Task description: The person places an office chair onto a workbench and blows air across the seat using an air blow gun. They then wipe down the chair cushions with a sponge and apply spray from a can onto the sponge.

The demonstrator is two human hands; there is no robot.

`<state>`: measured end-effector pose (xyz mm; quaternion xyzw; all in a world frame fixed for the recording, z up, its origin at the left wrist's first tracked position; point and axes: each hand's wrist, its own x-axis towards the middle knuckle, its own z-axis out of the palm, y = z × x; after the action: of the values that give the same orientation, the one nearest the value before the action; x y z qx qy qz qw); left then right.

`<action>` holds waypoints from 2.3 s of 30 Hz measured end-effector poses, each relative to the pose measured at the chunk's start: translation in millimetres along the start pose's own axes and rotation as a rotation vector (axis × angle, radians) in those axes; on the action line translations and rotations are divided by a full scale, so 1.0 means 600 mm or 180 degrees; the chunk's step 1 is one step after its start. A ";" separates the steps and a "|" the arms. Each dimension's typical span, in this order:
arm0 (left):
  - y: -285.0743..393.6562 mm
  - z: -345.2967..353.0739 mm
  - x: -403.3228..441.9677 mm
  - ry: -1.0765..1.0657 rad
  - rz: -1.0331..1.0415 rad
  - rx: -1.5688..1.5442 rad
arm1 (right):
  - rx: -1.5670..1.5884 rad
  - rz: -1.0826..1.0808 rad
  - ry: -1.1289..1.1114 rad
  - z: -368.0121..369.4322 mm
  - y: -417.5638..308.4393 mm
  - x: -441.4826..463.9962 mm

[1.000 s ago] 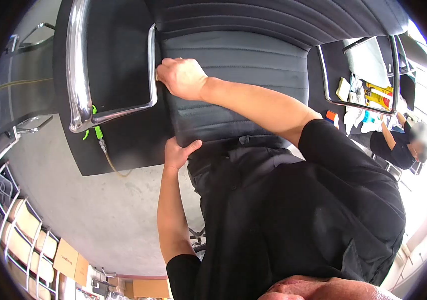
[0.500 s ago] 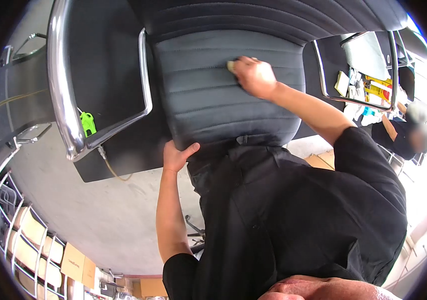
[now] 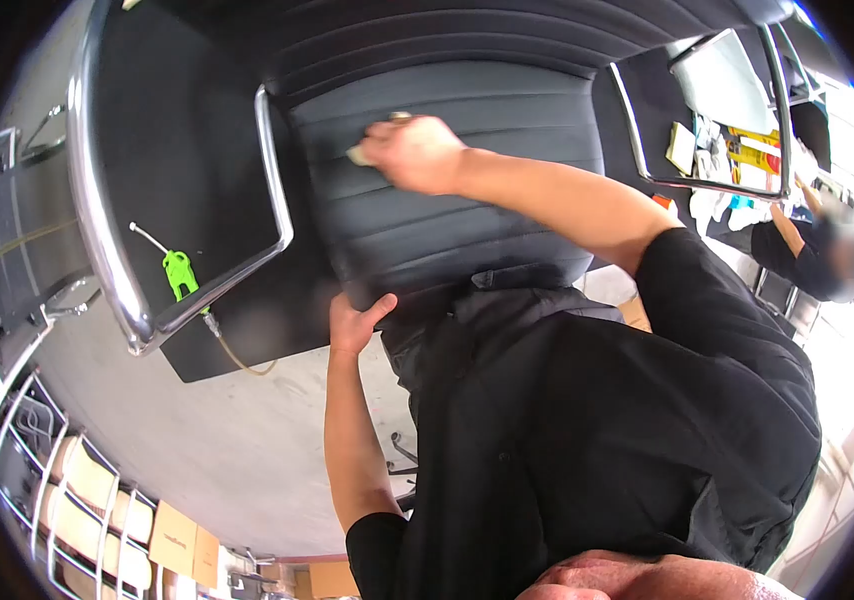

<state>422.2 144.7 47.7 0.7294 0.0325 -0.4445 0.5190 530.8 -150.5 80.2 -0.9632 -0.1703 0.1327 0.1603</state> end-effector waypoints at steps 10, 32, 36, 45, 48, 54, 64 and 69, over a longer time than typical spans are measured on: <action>-0.011 -0.001 0.006 0.0081 -0.0052 -0.0193 | -0.0527 0.1031 -0.0005 -0.029 0.144 -0.220; -0.015 0.001 0.004 0.0036 0.0142 -0.0261 | -0.0241 0.1627 0.0438 -0.046 0.199 -0.301; -0.035 0.000 0.001 0.0037 0.0118 -0.0169 | -0.0019 0.0662 0.0141 0.002 0.120 -0.139; -0.010 0.003 0.001 0.0149 -0.0040 -0.0351 | 0.0355 -0.0301 0.0870 0.009 0.117 -0.134; -0.004 0.002 0.000 0.0077 -0.0047 -0.0349 | 0.0137 0.0605 0.0941 -0.038 0.183 -0.257; -0.004 0.000 0.002 0.0084 -0.0027 -0.0236 | -0.0671 0.1361 0.0593 -0.084 0.140 -0.302; -0.011 0.001 0.005 0.0003 0.0113 -0.0449 | 0.0254 0.1448 0.0148 -0.057 0.227 -0.333; -0.015 0.001 0.007 -0.0086 0.0045 -0.0503 | 0.0584 -0.0220 0.0496 0.025 0.118 -0.113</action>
<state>419.8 146.5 38.6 0.6804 0.0553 -0.4466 0.5784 484.7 -235.1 54.9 -0.9454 -0.1777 0.0669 0.2650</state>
